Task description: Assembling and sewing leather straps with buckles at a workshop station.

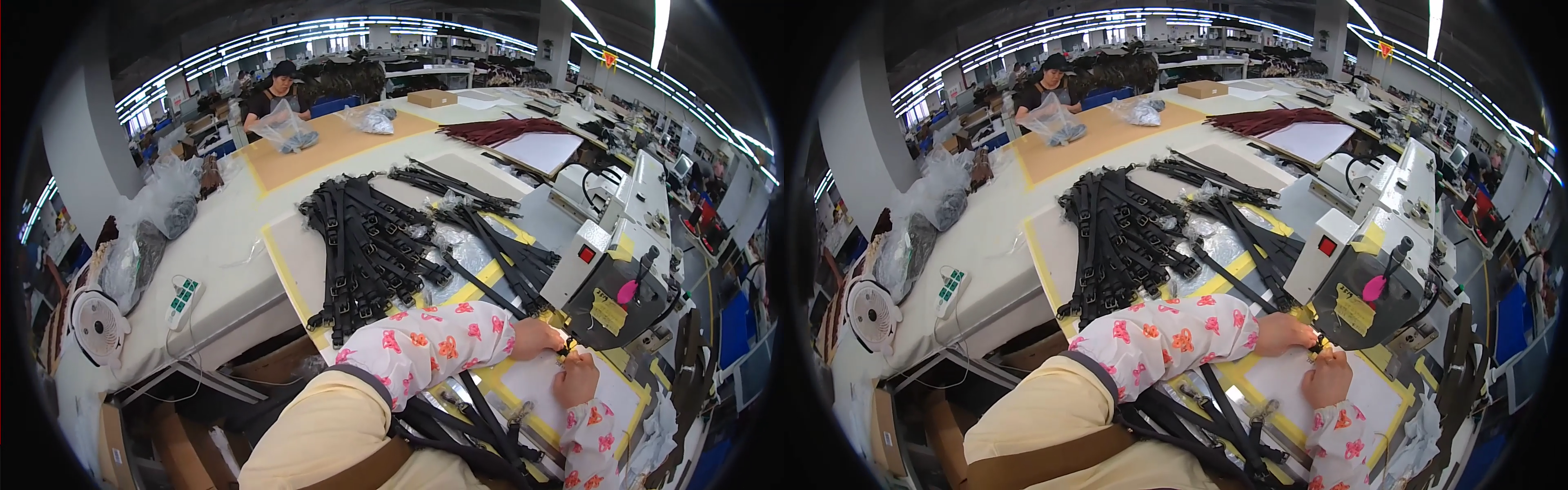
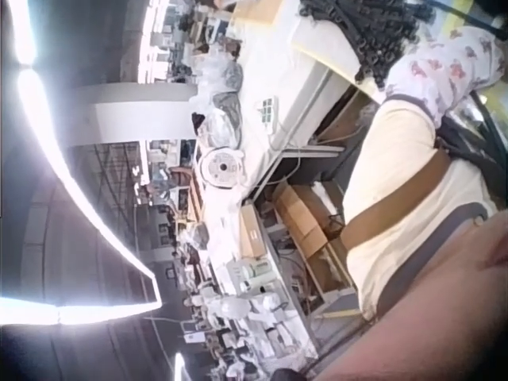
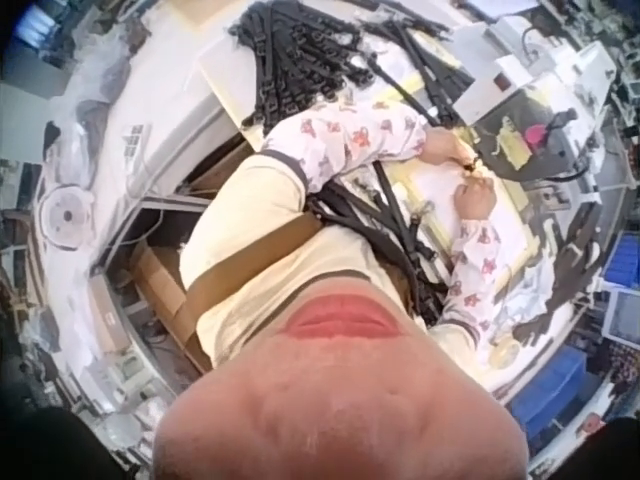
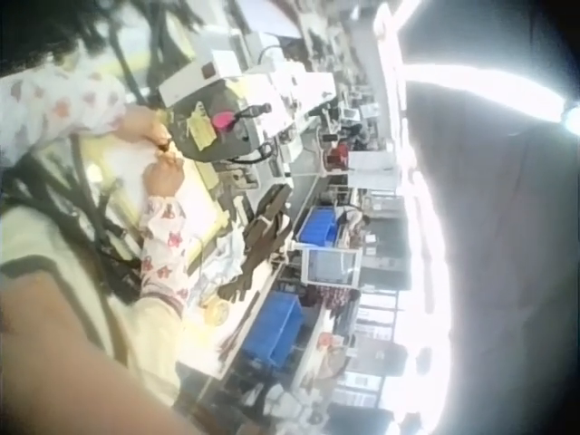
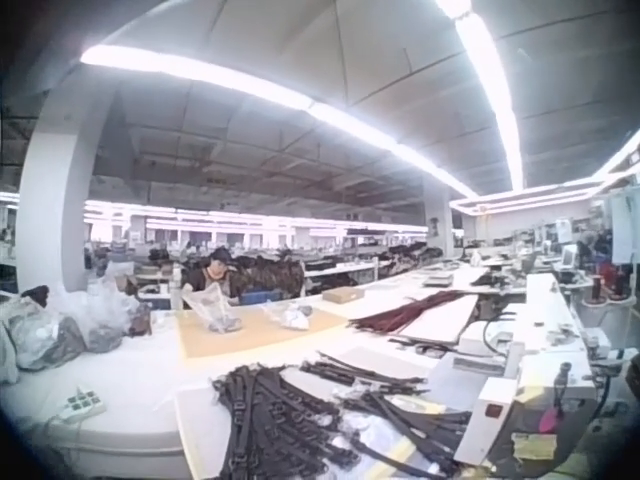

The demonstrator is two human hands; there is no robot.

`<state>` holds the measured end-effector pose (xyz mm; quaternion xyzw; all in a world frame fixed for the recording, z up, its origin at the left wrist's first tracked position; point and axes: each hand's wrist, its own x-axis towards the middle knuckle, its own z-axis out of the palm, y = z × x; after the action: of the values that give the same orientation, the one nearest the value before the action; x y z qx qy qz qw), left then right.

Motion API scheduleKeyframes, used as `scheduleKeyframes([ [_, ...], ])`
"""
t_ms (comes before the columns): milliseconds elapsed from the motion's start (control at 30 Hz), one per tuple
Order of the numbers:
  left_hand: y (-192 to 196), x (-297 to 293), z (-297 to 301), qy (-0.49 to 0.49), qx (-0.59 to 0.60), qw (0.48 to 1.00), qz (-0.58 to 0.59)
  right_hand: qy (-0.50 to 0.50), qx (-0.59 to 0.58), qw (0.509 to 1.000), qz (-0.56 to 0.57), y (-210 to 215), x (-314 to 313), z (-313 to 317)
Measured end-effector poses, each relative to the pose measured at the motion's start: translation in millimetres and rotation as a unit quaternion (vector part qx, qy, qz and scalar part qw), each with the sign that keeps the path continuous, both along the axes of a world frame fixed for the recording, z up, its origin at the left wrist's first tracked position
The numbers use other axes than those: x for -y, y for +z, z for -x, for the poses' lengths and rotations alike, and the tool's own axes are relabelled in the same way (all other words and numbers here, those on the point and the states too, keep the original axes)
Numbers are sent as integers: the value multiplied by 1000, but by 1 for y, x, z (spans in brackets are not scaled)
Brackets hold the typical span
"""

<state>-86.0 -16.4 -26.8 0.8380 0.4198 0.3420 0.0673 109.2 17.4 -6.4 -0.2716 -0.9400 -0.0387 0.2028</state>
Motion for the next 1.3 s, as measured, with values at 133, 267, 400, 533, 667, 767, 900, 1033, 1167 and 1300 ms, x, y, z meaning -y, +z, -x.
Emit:
scheduleKeyframes([
  [133, 3, 5, -4, 0, 2, 1000, 22, -6, -6, 1000, 10, 1, 7, -2],
  [267, 0, 12, -5, -7, -19, 999, 37, 8, -24, 1000, -3, -4, 13, -4],
  [400, 1, 14, -11, 14, -50, 996, 73, 33, -37, 999, -22, -17, 11, -15],
  [533, 2, 6, 2, 36, -89, 995, 12, 30, -89, 996, -9, -18, 4, -1],
  [667, 8, 1, 4, 89, -45, 995, -17, 13, -171, 985, -1, -15, -2, 2],
  [767, 15, 5, 0, 183, 57, 981, 24, -12, -172, 985, 0, -23, -4, -9],
  [900, 7, -2, 43, 246, 294, 924, 11, 5, -182, 983, -2, -30, 4, -7],
  [1033, 92, -11, 69, 212, 539, 815, 1, -12, -168, 986, -19, -35, 3, -15],
  [1167, 173, -11, 43, 92, 457, 882, -62, -14, -172, 985, -4, -23, -3, -10],
  [1300, 189, -14, 32, 69, 495, 860, 98, 9, -191, 981, 7, -18, -5, 6],
])
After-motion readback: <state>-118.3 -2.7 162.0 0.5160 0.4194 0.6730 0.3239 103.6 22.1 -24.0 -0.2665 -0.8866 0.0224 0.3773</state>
